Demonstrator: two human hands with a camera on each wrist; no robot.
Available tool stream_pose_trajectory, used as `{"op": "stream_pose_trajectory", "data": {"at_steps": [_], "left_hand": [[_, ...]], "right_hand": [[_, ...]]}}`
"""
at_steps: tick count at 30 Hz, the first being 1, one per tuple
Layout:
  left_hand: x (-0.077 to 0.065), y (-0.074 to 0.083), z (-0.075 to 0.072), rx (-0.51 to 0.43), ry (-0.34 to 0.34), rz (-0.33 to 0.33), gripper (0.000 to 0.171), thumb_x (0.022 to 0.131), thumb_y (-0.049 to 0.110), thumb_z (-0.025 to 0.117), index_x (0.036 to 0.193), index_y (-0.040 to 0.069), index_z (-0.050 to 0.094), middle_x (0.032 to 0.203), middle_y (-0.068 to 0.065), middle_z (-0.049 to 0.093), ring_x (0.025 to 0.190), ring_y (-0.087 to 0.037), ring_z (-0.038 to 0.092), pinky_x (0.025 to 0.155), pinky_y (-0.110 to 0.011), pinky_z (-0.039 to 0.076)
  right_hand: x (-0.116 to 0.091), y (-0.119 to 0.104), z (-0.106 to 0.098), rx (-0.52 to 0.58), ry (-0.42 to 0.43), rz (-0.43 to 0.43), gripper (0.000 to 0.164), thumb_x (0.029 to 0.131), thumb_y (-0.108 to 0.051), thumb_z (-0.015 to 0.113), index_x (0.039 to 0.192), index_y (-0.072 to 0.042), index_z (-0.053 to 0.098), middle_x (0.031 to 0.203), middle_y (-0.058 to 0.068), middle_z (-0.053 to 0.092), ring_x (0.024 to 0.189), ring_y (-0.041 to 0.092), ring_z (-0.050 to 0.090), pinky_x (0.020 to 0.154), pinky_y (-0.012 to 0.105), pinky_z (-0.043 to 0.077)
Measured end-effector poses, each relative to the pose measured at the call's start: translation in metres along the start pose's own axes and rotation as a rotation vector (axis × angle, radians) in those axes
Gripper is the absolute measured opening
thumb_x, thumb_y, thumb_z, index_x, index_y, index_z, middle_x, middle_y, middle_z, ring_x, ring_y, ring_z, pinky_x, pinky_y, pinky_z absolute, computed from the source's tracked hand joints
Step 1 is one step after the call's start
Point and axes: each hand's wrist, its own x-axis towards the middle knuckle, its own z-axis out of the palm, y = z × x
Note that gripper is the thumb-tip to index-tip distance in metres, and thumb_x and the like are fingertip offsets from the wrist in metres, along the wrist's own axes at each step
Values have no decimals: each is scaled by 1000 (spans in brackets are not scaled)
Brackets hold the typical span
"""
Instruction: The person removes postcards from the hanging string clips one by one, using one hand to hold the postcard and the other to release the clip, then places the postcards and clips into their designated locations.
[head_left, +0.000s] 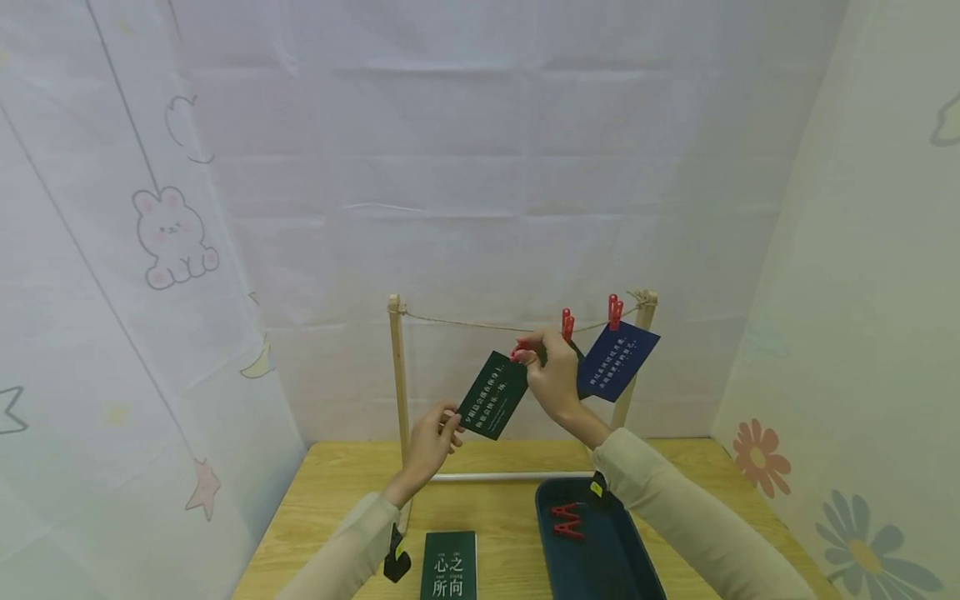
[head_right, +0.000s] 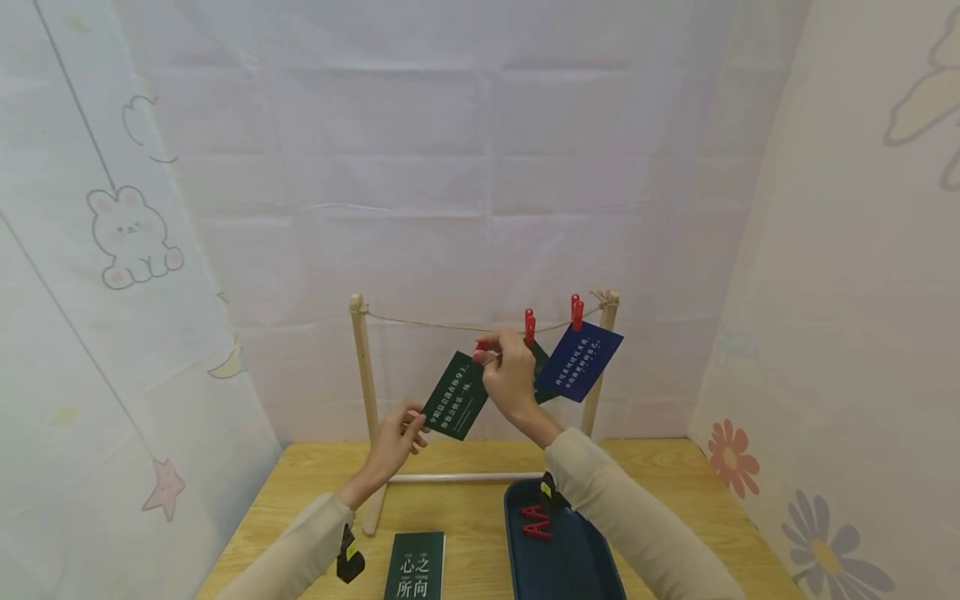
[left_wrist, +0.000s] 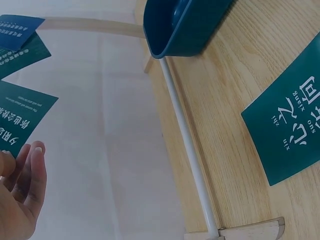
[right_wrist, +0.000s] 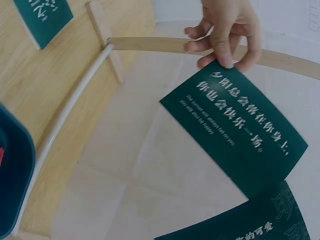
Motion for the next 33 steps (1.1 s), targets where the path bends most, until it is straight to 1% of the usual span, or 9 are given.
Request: {"op": "stream_pose_trajectory", "data": {"at_steps": [4,7,11,15,19,21,24,31,33], "left_hand": [[-2,-4,-1,12,7,8,12,100,0,56,111,-1,61,81,-15,69,57,-23,67,47,-22,52],[-4,-5,-2,1,8,12,10,99,0,57,109,-1,60,80,-16,69,56,-26,66,46,-23,52],[-8,-7,-2,-7,-6,9,10,100,1,57,109,-1,60,81,-17,70,56,-28,67,46,-23,52],[-13,-10,0,-5,-32,-21,10,100,3,57,110,0,60,83,-18,71,58,-30,67,47,-23,52],[-19,-12,0,-2,-58,-44,11,101,3,57,109,-1,60,84,-18,70,59,-29,67,48,-22,52],[-22,-13,0,1,-68,-48,10,101,2,56,109,-2,60,83,-16,71,57,-23,66,49,-22,52],[-27,-16,-2,-13,-78,-53,9,100,0,56,108,-3,59,81,-14,70,56,-21,66,48,-23,52],[-37,-30,-4,-40,-102,-64,9,98,-5,57,106,-2,60,77,-10,71,54,-20,66,45,-25,52],[-40,-33,-5,-54,-116,-99,10,98,-5,56,107,-1,59,78,-12,71,55,-24,67,46,-25,52]], "right_hand": [[-9,5,-4,-4,-35,-42,26,72,10,81,93,5,67,84,12,67,72,25,66,64,39,52],[-14,9,-8,-9,-56,-51,29,69,10,82,93,4,67,85,12,67,72,25,65,64,38,53],[-21,13,-13,-5,-106,-36,29,72,9,82,96,3,67,87,11,67,76,24,66,68,36,54],[-33,15,-17,-15,-167,-7,29,74,7,82,99,1,68,90,9,66,80,23,66,70,35,55],[-43,17,-20,-21,-205,8,30,74,7,82,100,-1,68,93,8,65,82,25,65,71,42,55],[-47,17,-22,-17,-220,10,32,73,8,82,100,-1,67,94,9,65,83,26,64,71,46,55],[-53,17,-25,-15,-247,14,34,73,6,82,102,-2,67,94,9,64,84,26,65,71,47,55],[-67,24,-30,-1,-282,-15,35,73,-1,84,104,-2,68,94,8,64,83,22,65,70,40,56],[-71,28,-30,5,-289,-17,34,74,-1,84,104,-1,69,94,8,64,82,20,66,68,40,57]]}}
